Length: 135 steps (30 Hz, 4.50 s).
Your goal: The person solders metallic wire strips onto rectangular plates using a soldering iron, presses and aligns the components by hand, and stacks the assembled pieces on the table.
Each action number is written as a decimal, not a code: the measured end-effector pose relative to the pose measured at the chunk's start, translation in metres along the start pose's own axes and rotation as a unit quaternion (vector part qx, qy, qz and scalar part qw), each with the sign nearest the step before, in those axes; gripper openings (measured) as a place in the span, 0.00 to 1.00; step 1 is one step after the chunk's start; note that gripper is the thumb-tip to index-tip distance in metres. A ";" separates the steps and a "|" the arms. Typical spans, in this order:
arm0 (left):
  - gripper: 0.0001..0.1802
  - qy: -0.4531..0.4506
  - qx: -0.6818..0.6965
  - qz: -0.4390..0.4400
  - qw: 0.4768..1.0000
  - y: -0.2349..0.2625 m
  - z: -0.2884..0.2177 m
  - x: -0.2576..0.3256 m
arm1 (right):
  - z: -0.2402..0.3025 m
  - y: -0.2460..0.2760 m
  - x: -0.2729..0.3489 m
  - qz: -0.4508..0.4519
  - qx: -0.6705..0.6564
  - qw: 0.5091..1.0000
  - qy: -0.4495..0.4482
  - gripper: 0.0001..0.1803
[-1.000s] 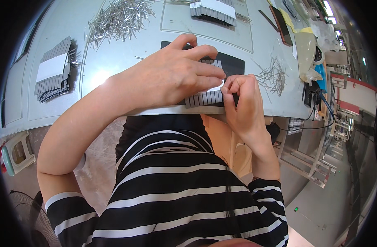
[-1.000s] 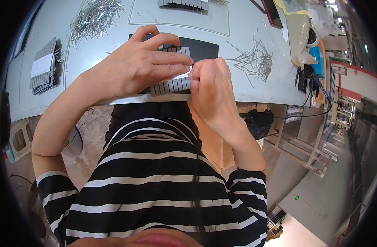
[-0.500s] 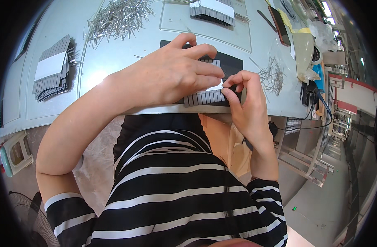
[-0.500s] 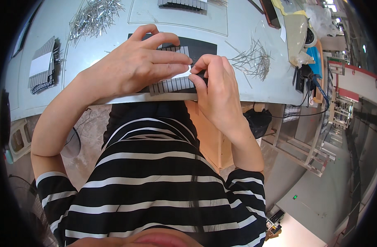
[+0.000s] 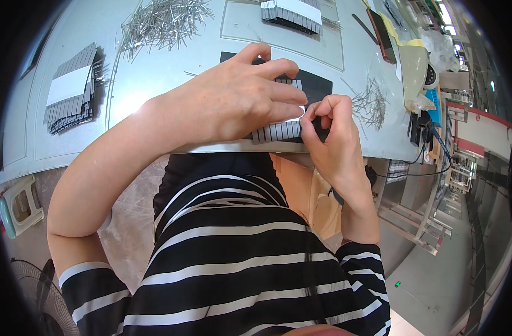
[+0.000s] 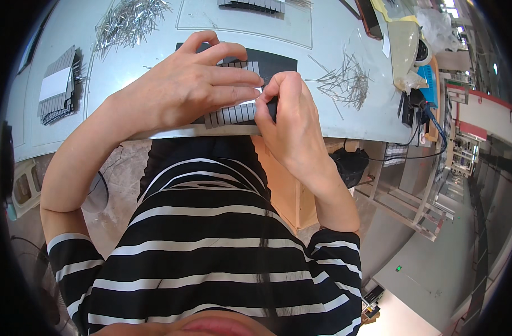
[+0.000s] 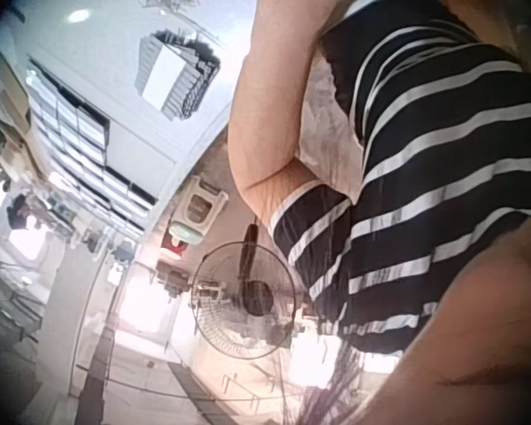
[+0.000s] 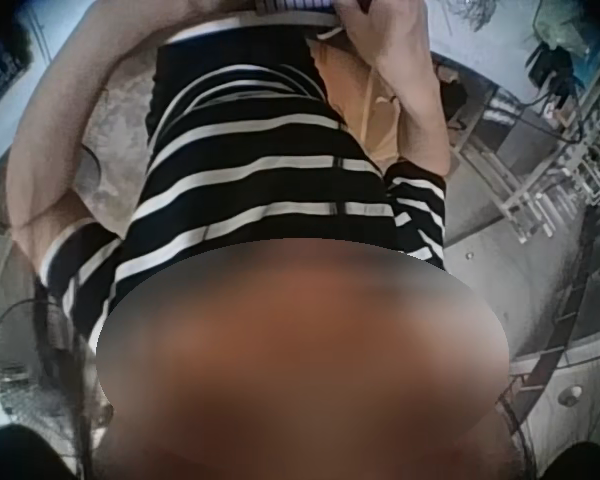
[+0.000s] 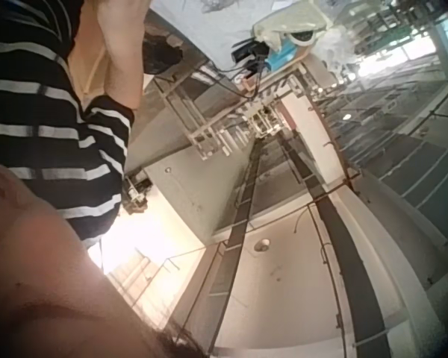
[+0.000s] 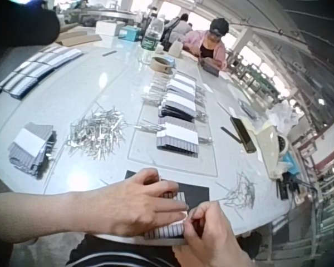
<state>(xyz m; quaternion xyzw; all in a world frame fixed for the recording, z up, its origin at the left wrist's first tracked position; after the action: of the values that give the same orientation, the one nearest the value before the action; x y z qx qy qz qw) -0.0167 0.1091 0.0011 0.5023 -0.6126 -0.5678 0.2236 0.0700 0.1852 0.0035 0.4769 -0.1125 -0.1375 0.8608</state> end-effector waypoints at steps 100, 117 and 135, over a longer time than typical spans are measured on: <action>0.22 0.072 -0.002 -0.045 0.996 -0.002 0.016 0.001 | 0.049 -0.040 0.026 -0.028 -0.099 0.993 0.065 0.21; 0.23 0.064 -0.012 -0.041 0.997 -0.001 0.016 0.001 | 0.089 -0.050 0.035 0.059 -0.125 0.977 0.160 0.22; 0.21 0.135 0.436 0.008 0.890 0.031 -0.022 -0.008 | 0.009 0.002 0.063 -0.117 -0.599 0.788 0.082 0.16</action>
<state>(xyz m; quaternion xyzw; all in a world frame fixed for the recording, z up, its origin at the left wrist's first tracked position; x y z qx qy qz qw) -0.0064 0.1009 0.0380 0.6160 -0.7665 -0.1685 0.0677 0.1263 0.1575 0.0133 -0.1151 0.1198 -0.2373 0.9571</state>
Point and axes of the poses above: each hand's wrist, its own x-axis away from the middle knuckle, its own y-axis out of the back of the hand, z = x × y, the point moved 9 cm from there along -x, towards the middle knuckle, and after that the axes turned 13 degrees about z, right-handed, at the moved point
